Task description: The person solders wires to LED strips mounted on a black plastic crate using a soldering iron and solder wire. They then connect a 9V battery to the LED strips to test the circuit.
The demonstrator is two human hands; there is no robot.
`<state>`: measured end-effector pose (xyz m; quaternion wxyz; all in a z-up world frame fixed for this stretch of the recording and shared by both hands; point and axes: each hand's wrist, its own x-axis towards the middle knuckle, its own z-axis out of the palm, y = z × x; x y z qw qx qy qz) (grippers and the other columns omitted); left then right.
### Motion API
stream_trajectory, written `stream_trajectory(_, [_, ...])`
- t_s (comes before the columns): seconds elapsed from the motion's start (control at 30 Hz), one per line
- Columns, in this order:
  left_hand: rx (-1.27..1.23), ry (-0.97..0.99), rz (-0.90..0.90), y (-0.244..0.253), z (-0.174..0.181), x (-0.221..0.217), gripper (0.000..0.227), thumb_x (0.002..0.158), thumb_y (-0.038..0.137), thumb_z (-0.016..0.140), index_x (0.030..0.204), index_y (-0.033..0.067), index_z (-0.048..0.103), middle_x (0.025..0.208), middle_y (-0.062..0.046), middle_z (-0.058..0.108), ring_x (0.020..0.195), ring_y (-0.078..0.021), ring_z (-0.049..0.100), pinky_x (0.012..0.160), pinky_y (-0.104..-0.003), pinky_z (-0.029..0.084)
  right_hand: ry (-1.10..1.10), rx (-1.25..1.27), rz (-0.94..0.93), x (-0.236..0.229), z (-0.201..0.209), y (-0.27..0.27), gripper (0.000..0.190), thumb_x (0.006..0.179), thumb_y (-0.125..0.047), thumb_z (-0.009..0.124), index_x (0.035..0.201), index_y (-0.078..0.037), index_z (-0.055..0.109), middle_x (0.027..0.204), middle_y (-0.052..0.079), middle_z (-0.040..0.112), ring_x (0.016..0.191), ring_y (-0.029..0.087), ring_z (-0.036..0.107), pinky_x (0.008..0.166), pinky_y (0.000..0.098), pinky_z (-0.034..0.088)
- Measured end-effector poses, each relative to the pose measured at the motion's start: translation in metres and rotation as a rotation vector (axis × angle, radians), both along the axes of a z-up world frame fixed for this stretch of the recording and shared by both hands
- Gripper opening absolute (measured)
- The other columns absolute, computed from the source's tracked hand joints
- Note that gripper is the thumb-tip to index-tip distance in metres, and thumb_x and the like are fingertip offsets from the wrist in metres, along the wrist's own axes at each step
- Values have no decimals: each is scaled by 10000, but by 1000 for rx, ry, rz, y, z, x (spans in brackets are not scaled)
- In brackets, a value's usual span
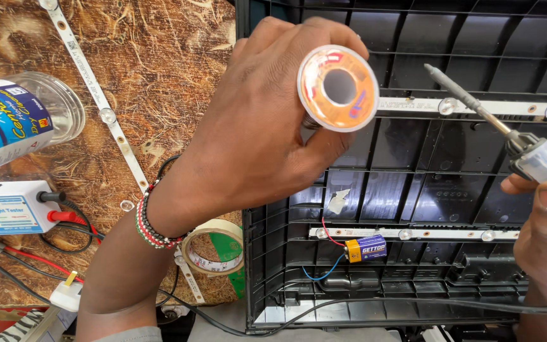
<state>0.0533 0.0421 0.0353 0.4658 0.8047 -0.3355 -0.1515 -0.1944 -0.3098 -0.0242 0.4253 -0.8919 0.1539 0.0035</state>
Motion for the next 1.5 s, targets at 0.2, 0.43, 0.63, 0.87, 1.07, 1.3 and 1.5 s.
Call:
stream_trajectory(0.2, [15, 2, 9, -2, -1, 0, 168, 899, 182, 593, 1027, 85, 542, 974, -63, 523, 818, -307, 485, 787, -472, 378, 6, 22, -18, -8, -8, -7, 623, 1200, -444, 413, 1518, 91, 388, 1326, 233, 516, 925, 383, 642, 987, 508, 570])
stream_trajectory(0.43, [60, -73, 17, -2, -10, -1, 239, 925, 202, 670, 958, 101, 455, 872, -24, 526, 878, -315, 527, 788, -441, 403, 24, -20, 46, -5, -2, -4, 572, 1228, -381, 378, 1531, 105, 367, 1276, 265, 528, 926, 428, 645, 1031, 600, 557])
stream_trajectory(0.63, [142, -185, -5, -5, -24, -4, 276, 739, 169, 729, 979, 82, 625, 1013, -54, 707, 987, -344, 556, 774, -491, 397, 63, 70, -27, 10, 5, 16, 618, 1174, -435, 395, 1470, 107, 367, 1023, 259, 544, 911, 358, 633, 993, 479, 558])
stream_trajectory(0.87, [168, -186, 24, -5, -27, -5, 341, 676, 211, 809, 862, 101, 545, 824, -23, 657, 968, -344, 574, 763, -499, 397, 64, 232, -126, -4, -21, -2, 600, 1150, -652, 441, 1389, -102, 461, 977, 61, 561, 808, 208, 608, 863, 331, 551])
stream_trajectory(1.07, [148, -140, 26, -6, -25, -5, 271, 698, 199, 767, 799, 122, 528, 784, -1, 639, 943, -323, 556, 753, -495, 386, 122, 344, -204, -15, -31, -12, 578, 1145, -616, 480, 1554, -209, 449, 928, 106, 603, 830, 260, 640, 828, 344, 593])
stream_trajectory(1.3, [131, -163, 51, -7, -28, -5, 269, 702, 204, 778, 892, 87, 627, 912, -16, 732, 982, -327, 578, 794, -519, 415, 83, 246, -17, -4, -14, 8, 610, 1180, -510, 330, 1534, -12, 335, 980, 297, 583, 864, 403, 641, 918, 507, 585])
stream_trajectory(1.5, [122, -162, 44, -7, -26, -5, 261, 692, 208, 779, 888, 108, 640, 913, 8, 712, 957, -320, 560, 760, -513, 403, 153, 340, -119, -26, -29, -15, 619, 1130, -546, 421, 1601, -146, 395, 998, 215, 622, 926, 373, 685, 871, 431, 624])
